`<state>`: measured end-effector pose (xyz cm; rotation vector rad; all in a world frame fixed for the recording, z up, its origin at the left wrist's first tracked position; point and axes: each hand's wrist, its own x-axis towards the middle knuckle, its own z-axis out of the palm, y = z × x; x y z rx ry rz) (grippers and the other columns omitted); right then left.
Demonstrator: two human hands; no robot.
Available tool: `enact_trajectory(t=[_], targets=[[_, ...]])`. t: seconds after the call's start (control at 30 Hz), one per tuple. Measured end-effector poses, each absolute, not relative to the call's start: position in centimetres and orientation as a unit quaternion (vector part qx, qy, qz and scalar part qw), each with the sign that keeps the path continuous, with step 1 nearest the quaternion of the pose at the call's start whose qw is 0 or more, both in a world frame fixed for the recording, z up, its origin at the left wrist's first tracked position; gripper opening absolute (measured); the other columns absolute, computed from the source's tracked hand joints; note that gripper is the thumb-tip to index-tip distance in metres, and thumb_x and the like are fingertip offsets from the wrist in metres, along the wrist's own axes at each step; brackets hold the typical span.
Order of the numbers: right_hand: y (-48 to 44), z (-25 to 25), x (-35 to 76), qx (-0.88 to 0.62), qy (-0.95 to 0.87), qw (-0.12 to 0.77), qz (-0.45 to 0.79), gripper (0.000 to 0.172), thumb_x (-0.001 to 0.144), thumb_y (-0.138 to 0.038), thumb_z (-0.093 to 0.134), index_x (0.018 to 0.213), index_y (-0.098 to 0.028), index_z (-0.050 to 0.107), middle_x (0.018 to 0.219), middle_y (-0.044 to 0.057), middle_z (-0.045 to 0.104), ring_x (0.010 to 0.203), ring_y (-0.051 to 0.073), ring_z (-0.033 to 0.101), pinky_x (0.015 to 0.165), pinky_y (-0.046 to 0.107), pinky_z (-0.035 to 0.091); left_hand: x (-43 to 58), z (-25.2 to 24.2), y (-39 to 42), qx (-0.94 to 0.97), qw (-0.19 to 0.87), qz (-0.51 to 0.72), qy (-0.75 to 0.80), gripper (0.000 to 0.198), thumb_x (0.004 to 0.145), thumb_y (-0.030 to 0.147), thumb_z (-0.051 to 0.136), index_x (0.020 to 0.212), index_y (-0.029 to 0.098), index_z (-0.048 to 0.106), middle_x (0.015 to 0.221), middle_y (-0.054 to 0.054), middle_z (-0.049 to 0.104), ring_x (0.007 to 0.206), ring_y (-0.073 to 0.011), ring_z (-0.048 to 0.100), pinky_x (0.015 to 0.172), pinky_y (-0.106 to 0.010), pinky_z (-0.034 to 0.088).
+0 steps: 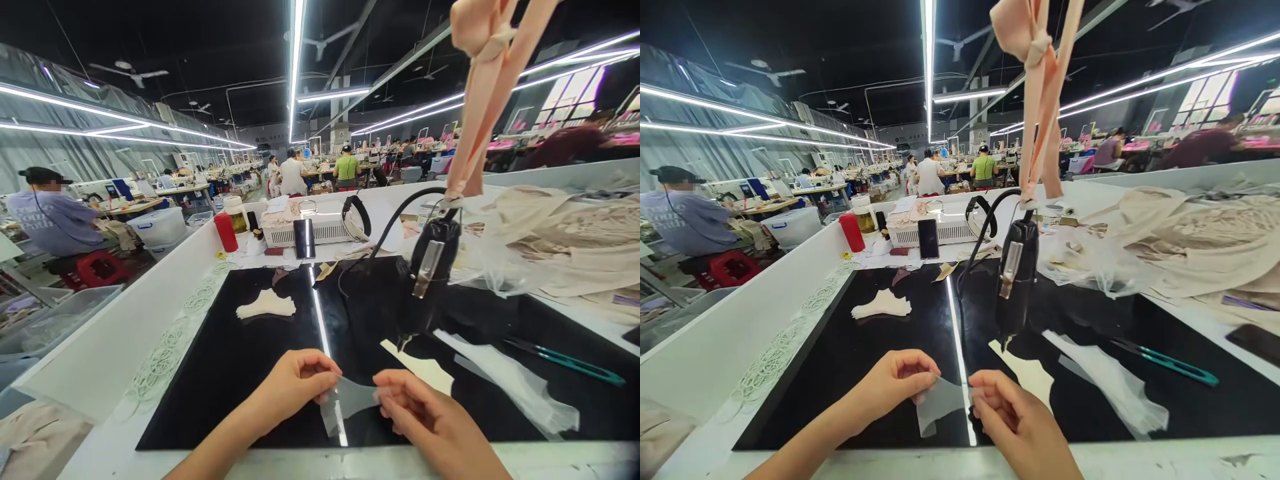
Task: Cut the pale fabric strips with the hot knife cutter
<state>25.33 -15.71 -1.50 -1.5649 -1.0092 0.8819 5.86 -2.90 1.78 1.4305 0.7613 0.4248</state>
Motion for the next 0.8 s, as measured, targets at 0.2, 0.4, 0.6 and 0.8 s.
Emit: enact_trajectory(t=[0.2, 0.4, 0.6, 0.8], targets=[[-14.5, -1.7, 24.5, -0.660, -0.444, 0.482, 0.368, 0.027, 0.084, -0.051, 0.062, 0.094, -0.029, 0.073, 0.077, 0.000, 0.076, 0.073, 0.021, 0.073, 0.070, 0.028, 0.055, 4.7, 1.8, -1.9, 0.646, 0.644, 0.184, 0.366, 0.032, 0.076, 0.042, 0.077, 0.086, 0.014, 0.067, 0.074, -0.001, 0.066, 0.058, -0.0103, 0.055, 0.057, -0.024, 0.044], [-13.6, -2.4, 24.0, -0.650, -0.450, 0.481, 0.379, 0.024, 0.085, -0.049, 0.061, 0.094, -0.030, 0.072, 0.084, -0.001, 0.077, 0.077, 0.020, 0.075, 0.075, 0.028, 0.056, 3.9, 1.7, -1.1, 0.660, 0.622, 0.169, 0.387, 0.027, 0.079, 0.041, 0.072, 0.084, 0.016, 0.062, 0.072, -0.001, 0.068, 0.054, -0.0098, 0.056, 0.051, -0.021, 0.044], [-13.0, -2.5, 23.6, -0.631, -0.530, 0.414, 0.387, 0.019, 0.092, -0.040, 0.055, 0.084, -0.029, 0.069, 0.077, -0.003, 0.073, 0.073, 0.017, 0.071, 0.066, 0.025, 0.052, 3.0, 2.1, -0.4, 0.681, 0.590, 0.156, 0.404, 0.020, 0.080, 0.035, 0.067, 0.082, 0.017, 0.060, 0.070, 0.000, 0.067, 0.051, -0.0094, 0.056, 0.046, -0.019, 0.043], [-13.6, -2.2, 22.6, -0.634, -0.600, 0.412, 0.259, 0.020, 0.093, -0.025, 0.052, 0.078, -0.028, 0.064, 0.065, -0.005, 0.068, 0.057, 0.014, 0.065, 0.053, 0.022, 0.047, 2.6, 2.6, 0.1, 0.707, 0.554, 0.138, 0.417, 0.018, 0.084, 0.034, 0.063, 0.085, 0.016, 0.061, 0.073, -0.001, 0.067, 0.050, -0.0095, 0.056, 0.045, -0.019, 0.042]])
